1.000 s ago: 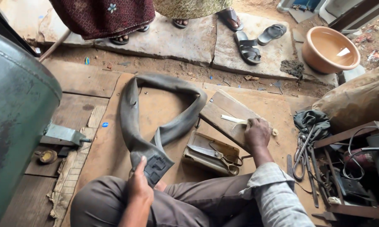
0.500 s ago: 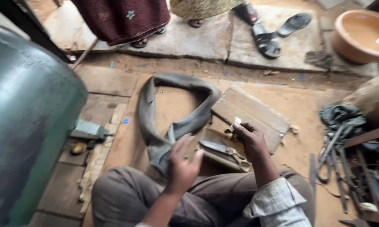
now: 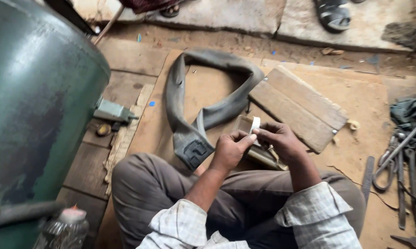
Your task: Repairing a punctured motorcycle inner tube by patching it.
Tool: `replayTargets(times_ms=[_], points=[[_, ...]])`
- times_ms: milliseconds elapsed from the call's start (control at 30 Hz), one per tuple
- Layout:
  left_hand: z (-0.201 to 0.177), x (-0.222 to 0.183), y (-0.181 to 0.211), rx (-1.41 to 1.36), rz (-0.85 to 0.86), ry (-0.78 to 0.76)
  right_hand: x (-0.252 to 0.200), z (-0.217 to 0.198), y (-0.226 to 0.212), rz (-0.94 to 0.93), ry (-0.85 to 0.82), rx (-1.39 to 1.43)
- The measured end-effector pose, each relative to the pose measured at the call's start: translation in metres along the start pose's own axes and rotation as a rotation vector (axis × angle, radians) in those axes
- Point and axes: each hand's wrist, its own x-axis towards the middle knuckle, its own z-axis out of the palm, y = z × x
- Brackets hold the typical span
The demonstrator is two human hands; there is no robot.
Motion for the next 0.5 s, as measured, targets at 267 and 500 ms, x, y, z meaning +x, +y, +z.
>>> replayTargets(times_ms=[267,500], points=[[-0.004,-0.006,-0.022,-0.288,-0.224,0.225,-0.027,0.031,-0.024,-0.087,0.159,-0.401],[-0.015,-0.009,-0.021,-0.403,-0.310,0.243,-0.052,0.069,-0.020,-0.379,0.130,-0.732]])
